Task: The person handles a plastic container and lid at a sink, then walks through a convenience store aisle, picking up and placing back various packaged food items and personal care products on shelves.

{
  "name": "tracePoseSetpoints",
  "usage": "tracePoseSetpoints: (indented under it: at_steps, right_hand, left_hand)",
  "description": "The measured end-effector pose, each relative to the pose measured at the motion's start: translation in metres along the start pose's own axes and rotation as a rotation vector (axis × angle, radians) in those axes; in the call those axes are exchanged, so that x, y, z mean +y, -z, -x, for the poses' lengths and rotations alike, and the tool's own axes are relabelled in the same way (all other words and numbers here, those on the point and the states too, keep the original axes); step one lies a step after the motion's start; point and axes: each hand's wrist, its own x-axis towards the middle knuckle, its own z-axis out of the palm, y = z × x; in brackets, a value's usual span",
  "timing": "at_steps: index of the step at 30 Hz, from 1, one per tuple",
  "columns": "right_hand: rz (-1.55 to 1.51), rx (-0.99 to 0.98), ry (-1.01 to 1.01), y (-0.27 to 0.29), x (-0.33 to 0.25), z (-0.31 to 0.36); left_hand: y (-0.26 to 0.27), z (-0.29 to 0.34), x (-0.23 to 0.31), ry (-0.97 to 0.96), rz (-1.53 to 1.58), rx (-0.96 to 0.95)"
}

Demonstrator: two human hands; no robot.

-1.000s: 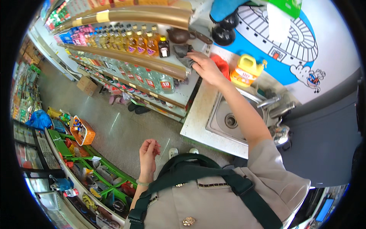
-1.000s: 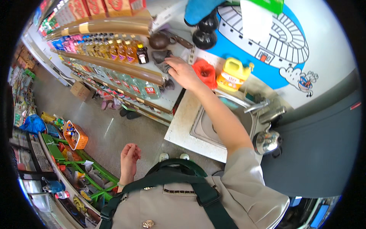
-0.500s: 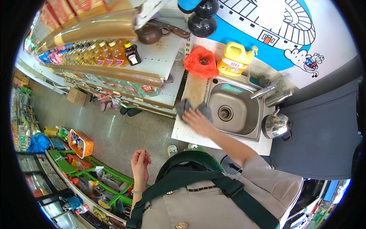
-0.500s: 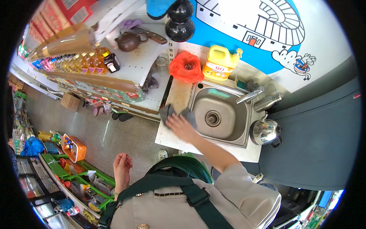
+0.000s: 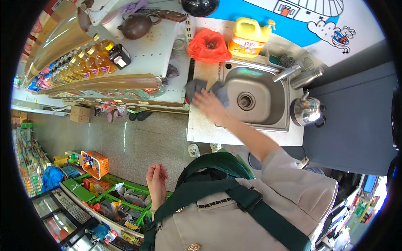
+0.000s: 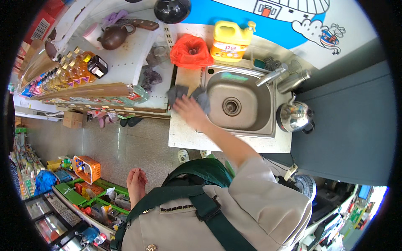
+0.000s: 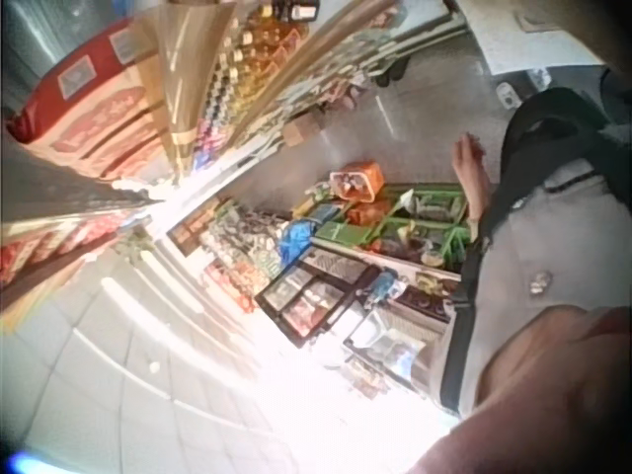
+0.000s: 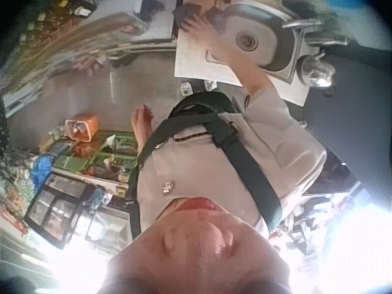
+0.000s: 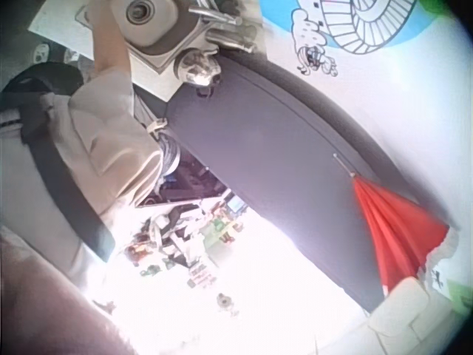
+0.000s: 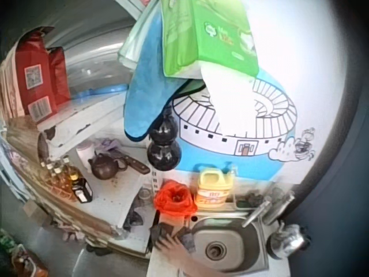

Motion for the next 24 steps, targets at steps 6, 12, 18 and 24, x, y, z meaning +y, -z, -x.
tracePoseSetpoints:
  at_steps: [6,12,18,24]
  right_hand:
    - [-0.231,-0.257,-0.041,0.048,-0.075,0.141]
    - [0.142,-0.001,-0.733,0.093,-0.008,0.282]
    - [0.237,0.447,-1.392,0.073,0.014,0.345]
    - [0.357,0.414,-1.692,0.081,0.071,0.36]
  left_hand:
    - [-0.022,-0.03,0.015,0.013,-0.127,-0.176]
    - [-0.046,-0.058,0.011,0.057,-0.224,-0.371]
    - [-0.093,-0.064,-0.01,0.112,-0.3,-0.613]
    - [-0.142,-0.037,-0.02,0.159,-0.301,-0.688]
